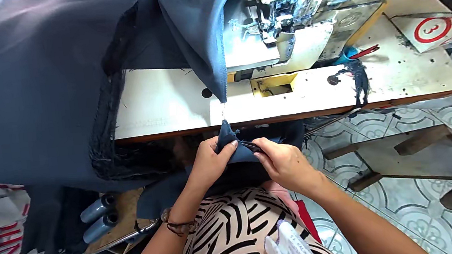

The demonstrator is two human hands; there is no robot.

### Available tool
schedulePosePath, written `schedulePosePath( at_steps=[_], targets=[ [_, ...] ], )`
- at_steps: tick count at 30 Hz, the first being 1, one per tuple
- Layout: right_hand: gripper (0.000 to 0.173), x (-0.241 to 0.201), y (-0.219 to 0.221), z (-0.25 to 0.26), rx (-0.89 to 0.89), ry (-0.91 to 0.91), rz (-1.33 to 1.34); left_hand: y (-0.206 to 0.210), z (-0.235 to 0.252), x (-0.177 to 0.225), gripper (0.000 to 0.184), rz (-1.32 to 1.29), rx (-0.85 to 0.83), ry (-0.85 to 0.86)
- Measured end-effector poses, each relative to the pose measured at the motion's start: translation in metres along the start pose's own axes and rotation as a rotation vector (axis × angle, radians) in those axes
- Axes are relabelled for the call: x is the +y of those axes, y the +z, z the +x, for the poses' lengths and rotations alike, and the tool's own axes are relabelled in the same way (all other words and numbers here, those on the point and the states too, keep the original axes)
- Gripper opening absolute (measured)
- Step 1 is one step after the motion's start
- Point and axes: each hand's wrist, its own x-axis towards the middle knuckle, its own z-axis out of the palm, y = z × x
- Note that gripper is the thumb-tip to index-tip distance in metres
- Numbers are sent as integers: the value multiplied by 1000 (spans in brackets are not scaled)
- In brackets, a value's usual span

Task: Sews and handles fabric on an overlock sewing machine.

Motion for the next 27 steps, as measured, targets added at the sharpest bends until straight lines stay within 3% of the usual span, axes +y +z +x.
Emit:
schedulePosePath(
  at_steps=[27],
  targets=[
    [27,-5,4,-5,-6,35,44,-2,0,-7,5,-72,-11,36]
  ],
)
